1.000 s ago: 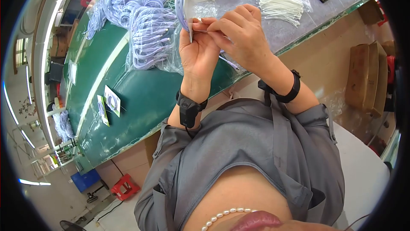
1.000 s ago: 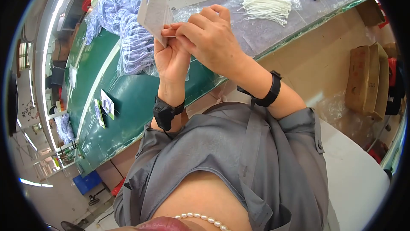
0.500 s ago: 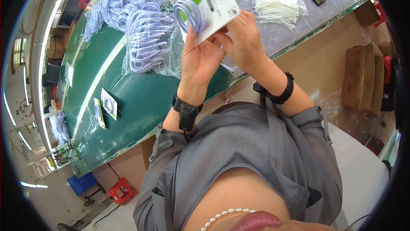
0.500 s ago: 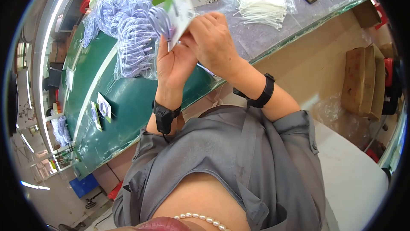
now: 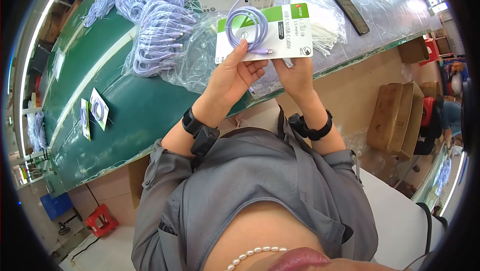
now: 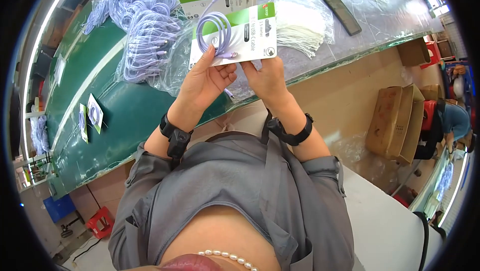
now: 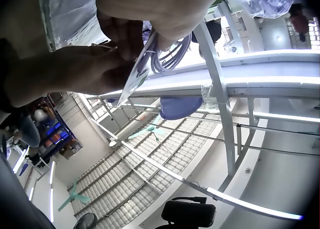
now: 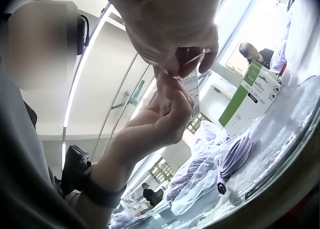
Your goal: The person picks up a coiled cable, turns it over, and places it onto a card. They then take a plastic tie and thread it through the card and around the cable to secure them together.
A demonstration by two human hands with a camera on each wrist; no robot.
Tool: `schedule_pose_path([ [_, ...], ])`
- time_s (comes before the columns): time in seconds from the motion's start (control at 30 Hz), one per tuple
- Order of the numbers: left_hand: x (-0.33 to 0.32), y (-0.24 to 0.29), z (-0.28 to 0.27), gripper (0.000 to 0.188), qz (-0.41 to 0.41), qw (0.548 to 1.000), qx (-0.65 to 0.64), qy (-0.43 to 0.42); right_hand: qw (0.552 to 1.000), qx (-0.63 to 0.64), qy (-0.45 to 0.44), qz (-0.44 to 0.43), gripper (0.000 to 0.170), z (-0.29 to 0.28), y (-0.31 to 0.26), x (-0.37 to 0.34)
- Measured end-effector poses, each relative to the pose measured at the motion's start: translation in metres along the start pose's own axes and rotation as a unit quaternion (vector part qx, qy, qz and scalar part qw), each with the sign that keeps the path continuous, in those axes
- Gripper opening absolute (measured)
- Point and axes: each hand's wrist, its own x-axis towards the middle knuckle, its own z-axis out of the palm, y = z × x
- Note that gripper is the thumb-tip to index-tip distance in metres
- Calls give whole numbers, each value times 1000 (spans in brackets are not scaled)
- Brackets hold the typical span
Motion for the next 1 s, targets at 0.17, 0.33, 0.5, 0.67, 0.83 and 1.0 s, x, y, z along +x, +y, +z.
schedule_pose_path([
  [0.17,-1,3,5,28,19,1000,1,8,995,75,-17,64,25,-3,5,3],
  [0.33,0,7,0,28,113,991,66,42,994,-48,88,32,23,-31,13,21],
  [0.5,-1,-2,9,29,165,980,114,14,947,-243,-6,-210,37,-26,-41,26],
  [0.67,-4,-4,12,28,197,976,96,1,947,-245,-27,-207,41,-9,-39,25],
  [0.83,-9,-2,12,29,195,977,80,-8,953,-208,-50,-214,37,-11,-38,26],
  [1.0,-11,1,10,29,192,978,74,-18,957,-176,-69,-222,34,-15,-37,30],
])
